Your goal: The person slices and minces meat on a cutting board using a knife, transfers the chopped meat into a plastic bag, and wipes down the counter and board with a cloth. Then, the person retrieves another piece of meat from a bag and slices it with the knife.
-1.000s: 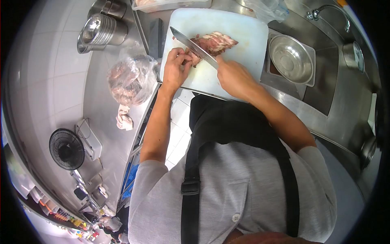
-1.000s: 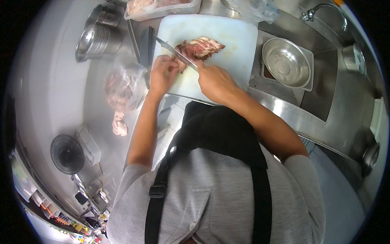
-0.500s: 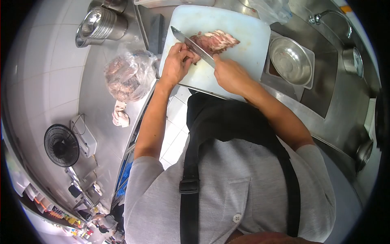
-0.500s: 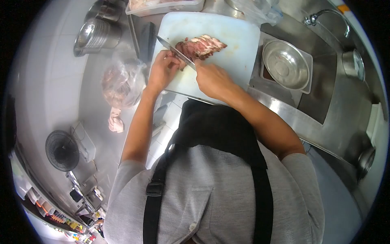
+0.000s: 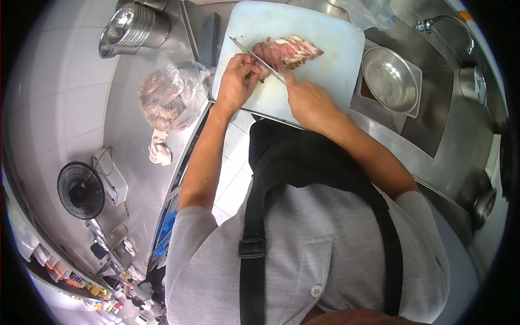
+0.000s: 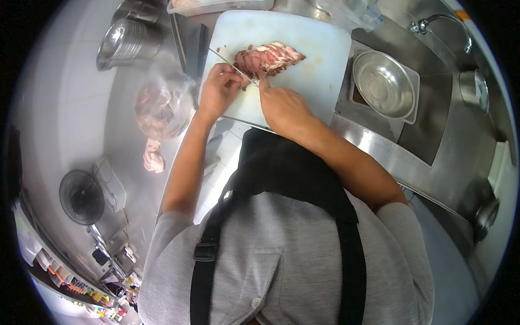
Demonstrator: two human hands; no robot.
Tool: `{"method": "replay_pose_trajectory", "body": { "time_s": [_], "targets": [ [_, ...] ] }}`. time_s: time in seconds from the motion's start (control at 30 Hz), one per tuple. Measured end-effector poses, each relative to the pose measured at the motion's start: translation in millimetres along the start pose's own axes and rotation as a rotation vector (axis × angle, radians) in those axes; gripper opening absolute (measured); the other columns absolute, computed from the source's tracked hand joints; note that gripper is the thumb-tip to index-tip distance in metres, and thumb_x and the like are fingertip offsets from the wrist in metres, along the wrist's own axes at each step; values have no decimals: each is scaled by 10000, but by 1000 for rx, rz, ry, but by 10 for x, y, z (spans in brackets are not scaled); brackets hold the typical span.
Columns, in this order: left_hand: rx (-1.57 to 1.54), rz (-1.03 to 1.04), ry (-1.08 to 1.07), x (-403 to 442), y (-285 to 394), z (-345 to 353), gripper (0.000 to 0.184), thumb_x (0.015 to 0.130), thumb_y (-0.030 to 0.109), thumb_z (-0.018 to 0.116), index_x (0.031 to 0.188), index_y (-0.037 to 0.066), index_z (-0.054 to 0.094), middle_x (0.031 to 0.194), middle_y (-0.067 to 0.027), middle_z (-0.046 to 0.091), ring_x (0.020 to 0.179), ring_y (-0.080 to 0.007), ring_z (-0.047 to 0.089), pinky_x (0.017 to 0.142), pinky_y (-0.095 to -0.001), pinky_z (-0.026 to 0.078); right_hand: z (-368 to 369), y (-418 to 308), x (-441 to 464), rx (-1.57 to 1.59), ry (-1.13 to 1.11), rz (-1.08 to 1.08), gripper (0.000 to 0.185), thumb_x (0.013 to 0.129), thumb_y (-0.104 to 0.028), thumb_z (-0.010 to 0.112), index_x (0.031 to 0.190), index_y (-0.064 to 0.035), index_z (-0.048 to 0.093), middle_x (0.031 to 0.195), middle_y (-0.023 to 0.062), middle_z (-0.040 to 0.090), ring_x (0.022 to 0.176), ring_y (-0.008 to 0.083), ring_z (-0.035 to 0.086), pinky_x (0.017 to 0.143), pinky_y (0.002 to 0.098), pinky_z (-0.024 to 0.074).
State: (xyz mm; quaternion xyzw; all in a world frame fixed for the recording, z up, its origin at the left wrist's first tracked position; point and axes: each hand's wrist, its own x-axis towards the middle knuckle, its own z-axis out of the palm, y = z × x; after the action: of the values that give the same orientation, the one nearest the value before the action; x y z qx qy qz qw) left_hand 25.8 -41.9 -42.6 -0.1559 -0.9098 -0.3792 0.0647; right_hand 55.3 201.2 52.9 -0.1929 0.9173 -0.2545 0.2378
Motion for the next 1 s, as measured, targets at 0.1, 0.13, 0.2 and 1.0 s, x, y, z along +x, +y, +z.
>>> {"method": "replay_pose_trajectory", "body": {
  "time_s": [0.1,0.13,0.2,1.0],
  "targets": [
    [-8,-8,-7,-3,6,-10,206,773,-56,834,943,34,761,1163,-133,650,1117,-346,665,933,-421,575,164,73,153,33,73,-53,339,941,23,502,1267,115,500,898,310,720,885,498,715,798,585,549],
    [-1,-2,-12,-5,18,-11,196,789,-59,829,953,27,764,1169,-126,649,1047,-317,692,886,-396,586,257,137,211,54,108,-77,342,941,25,498,1269,120,498,893,310,721,884,499,717,797,585,551],
    [11,15,-24,-12,61,-42,179,821,-64,819,974,15,771,1183,-113,648,908,-259,746,790,-346,610,410,148,401,55,77,-63,331,945,16,504,1261,116,499,884,304,722,868,498,716,781,586,552],
    [802,-210,-748,1689,269,-234,372,680,250,957,994,111,813,1043,-137,798,1045,-364,759,915,-495,593,441,192,471,23,126,-60,521,952,-18,520,1444,129,433,955,328,728,923,482,723,833,583,561]
  ]
}}
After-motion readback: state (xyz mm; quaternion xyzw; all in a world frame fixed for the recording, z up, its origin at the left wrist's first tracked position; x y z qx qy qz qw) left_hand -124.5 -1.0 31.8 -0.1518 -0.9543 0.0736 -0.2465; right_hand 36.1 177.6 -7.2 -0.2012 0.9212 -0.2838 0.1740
